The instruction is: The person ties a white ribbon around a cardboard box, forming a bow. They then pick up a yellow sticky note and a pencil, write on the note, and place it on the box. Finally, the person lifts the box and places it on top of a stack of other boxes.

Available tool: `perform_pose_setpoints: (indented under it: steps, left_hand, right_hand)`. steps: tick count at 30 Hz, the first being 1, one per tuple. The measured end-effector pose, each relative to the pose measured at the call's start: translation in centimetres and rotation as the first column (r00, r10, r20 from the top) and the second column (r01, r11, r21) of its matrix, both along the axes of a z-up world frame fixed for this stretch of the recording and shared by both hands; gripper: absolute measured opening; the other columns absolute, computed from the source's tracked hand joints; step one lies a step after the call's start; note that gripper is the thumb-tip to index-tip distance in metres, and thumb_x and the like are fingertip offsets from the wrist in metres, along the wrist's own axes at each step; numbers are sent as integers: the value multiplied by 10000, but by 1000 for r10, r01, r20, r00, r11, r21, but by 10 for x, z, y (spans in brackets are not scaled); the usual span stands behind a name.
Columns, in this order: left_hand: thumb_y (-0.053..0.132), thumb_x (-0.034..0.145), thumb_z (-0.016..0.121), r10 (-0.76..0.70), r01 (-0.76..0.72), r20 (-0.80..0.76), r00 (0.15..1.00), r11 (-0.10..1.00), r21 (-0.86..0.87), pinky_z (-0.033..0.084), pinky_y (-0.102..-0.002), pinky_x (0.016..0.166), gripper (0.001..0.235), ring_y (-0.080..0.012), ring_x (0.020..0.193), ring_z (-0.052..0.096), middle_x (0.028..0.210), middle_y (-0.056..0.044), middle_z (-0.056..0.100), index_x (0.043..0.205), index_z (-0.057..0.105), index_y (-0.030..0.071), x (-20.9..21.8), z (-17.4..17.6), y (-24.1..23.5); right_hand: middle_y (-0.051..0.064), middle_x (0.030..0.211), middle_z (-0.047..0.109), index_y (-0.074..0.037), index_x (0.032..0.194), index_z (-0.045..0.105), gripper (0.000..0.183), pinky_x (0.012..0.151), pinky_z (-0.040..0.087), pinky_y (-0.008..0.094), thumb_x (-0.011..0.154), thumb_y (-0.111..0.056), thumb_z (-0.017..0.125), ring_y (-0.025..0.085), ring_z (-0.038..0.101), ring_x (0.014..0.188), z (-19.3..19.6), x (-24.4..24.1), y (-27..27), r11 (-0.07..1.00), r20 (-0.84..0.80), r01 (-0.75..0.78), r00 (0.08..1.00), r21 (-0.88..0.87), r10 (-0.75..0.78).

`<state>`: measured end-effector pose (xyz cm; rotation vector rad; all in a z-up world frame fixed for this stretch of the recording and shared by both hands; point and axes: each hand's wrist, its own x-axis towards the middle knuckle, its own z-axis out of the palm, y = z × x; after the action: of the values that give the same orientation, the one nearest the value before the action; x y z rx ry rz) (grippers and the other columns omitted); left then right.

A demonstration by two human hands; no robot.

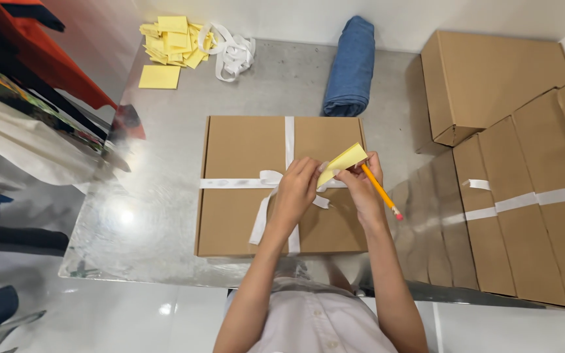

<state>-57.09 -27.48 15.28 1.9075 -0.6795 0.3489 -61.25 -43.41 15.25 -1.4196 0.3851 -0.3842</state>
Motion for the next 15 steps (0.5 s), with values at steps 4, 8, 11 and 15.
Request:
perform_pose_setpoints:
  steps: [4,8,11,15]
  left_hand:
    - [148,1012,612,-49,50,-78,996,999,20,563,-366,788,92,-256,819,665,801,-29,645,957,680,124,6,3,0]
    - [131,1031,570,-33,29,-256,966,999,-20,557,-404,769,122,-281,828,658,812,-100,648,984,669,77,20,24,29]
    - [182,1067,528,-62,39,-403,913,997,-66,558,-419,749,198,-267,803,640,803,-129,641,990,666,62,29,30,42]
    - [135,1073,471,-121,97,-490,863,993,-74,509,-547,748,197,-378,816,629,818,-225,611,1036,620,12,50,15,37]
  right_hand:
    - [119,950,626,-134,1004,386,439,794,606,291,776,62,706,164,688,879,-9,-3,-17,1000,-29,-4,1000,13,5]
    - [97,935,641,-150,1031,354,460,774,587,265,788,60,684,142,668,846,-6,-1,-15,999,-55,-34,998,28,36]
    - [118,960,641,-147,1036,360,466,776,595,267,785,60,693,151,671,849,-3,3,-7,997,-70,-61,995,48,64]
    - [110,990,618,-139,1046,349,491,803,598,285,808,35,742,149,665,874,7,7,-1,998,-59,-42,997,39,44]
